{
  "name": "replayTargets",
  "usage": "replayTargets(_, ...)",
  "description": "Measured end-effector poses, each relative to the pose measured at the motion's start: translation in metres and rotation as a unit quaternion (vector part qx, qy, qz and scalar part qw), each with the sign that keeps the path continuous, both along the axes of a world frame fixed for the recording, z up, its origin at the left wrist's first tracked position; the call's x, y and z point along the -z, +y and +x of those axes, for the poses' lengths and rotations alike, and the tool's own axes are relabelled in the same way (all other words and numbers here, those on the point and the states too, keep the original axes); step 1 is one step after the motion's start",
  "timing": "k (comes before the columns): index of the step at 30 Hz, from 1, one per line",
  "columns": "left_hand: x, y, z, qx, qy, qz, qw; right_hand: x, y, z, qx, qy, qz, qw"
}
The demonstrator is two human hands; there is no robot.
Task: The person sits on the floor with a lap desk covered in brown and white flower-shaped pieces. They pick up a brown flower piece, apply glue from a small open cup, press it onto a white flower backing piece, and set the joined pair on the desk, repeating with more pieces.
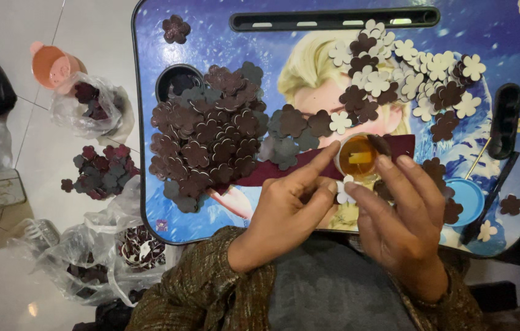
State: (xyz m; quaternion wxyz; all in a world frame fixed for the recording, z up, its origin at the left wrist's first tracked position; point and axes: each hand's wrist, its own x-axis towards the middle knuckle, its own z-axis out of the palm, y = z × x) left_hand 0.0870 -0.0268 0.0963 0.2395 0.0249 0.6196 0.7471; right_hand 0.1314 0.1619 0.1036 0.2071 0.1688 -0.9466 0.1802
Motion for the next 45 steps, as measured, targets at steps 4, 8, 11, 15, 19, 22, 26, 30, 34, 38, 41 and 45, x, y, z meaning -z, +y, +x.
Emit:
replayTargets(4,0.003,-0.001,-0.002,-0.004,0.051,-0.024,0.998,-0.001,0.003,-0.001,-0.035,-0.002,-0.011,0.999)
replayTargets(8,0.007,-0.001,-0.003,-0.011,0.045,-0.057,0.997,-0.007,0.009,0.002,0.033,0.026,-0.038,0.998)
replayTargets(11,0.007,-0.002,-0.004,-0.008,0.042,-0.069,0.997,-0.005,0.008,0.002,0.097,0.073,-0.153,0.981)
replayTargets(15,0.005,-0.003,-0.005,0.002,-0.005,-0.018,1.000,0.001,0.007,0.002,0.068,0.040,-0.196,0.978)
replayTargets(19,0.005,-0.005,-0.006,0.030,-0.164,0.048,0.985,0.007,0.006,0.008,0.061,-0.096,-0.138,0.984)
replayTargets(22,0.009,-0.006,-0.005,0.046,-0.146,0.073,0.986,0.014,0.005,0.009,0.042,-0.109,-0.171,0.978)
replayTargets(26,0.017,-0.007,-0.001,0.069,-0.095,0.064,0.991,0.015,0.005,0.009,0.009,-0.092,-0.200,0.975)
replayTargets(30,0.022,-0.011,0.001,0.036,-0.034,0.003,0.999,0.018,0.007,0.006,-0.075,-0.026,-0.223,0.972)
replayTargets(34,0.022,-0.029,0.004,-0.062,0.104,-0.213,0.970,0.024,0.017,0.019,0.054,-0.050,-0.134,0.988)
replayTargets(38,0.025,-0.046,0.012,-0.098,0.290,-0.321,0.896,0.038,0.034,0.023,0.032,-0.020,-0.221,0.975)
replayTargets(41,0.030,-0.049,0.020,-0.052,0.310,-0.368,0.875,0.044,0.039,0.028,0.027,-0.026,-0.183,0.982)
replayTargets(45,0.037,-0.047,0.029,-0.007,0.346,-0.356,0.868,0.046,0.035,0.031,0.024,-0.036,-0.172,0.984)
